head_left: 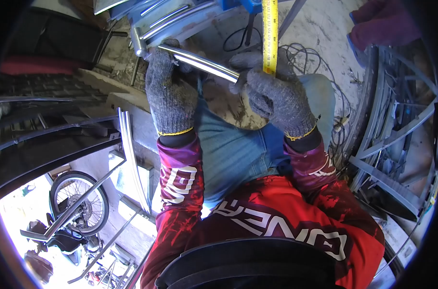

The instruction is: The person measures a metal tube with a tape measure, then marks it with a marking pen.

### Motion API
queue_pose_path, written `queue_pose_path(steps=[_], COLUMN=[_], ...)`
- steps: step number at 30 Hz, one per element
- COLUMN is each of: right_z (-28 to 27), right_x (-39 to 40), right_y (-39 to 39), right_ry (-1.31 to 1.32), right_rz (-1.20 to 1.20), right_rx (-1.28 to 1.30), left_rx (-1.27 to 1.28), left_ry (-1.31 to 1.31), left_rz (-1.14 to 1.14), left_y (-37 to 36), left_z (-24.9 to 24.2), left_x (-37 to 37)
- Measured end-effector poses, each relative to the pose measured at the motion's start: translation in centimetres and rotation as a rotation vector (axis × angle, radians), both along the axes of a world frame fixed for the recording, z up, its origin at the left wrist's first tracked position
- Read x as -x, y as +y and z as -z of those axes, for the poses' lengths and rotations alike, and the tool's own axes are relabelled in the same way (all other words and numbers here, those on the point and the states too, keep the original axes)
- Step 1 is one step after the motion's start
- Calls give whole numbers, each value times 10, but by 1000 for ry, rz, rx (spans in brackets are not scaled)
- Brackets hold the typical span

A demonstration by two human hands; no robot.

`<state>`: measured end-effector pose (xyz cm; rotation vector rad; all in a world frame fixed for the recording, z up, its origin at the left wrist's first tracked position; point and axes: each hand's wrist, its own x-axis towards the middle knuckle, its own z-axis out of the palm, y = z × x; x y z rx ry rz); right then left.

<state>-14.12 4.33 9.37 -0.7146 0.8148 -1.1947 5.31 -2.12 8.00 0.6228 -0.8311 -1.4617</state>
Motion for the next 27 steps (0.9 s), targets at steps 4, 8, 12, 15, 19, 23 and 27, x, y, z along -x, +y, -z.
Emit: queue_pose_path(steps=[4,8,12,15,19,23,27], right_z=[-7,5,4,6,12,17,15], right_x=[-13,-11,-8,-5,-3,-5,-5], right_y=[-1,-1,-3,-2,-2,-3,-4], right_ry=[331,498,636,617,478,418,452], right_rz=[49,190,403,436,355,311,242], right_rx=[53,194,364,343,207,87,67], left_rx=[49,72,115,497,-4,58,121], left_ry=[-120,-201,-261,-745,-14,-177,-184], left_rz=[-62,-143,-88,-273,-111,-26,-1], left_y=[0,0,-7,-4,8,5,8], left_z=[3,5,21,19,-1,9,8], left_x=[1,6,-5,-4,9,-1,7])
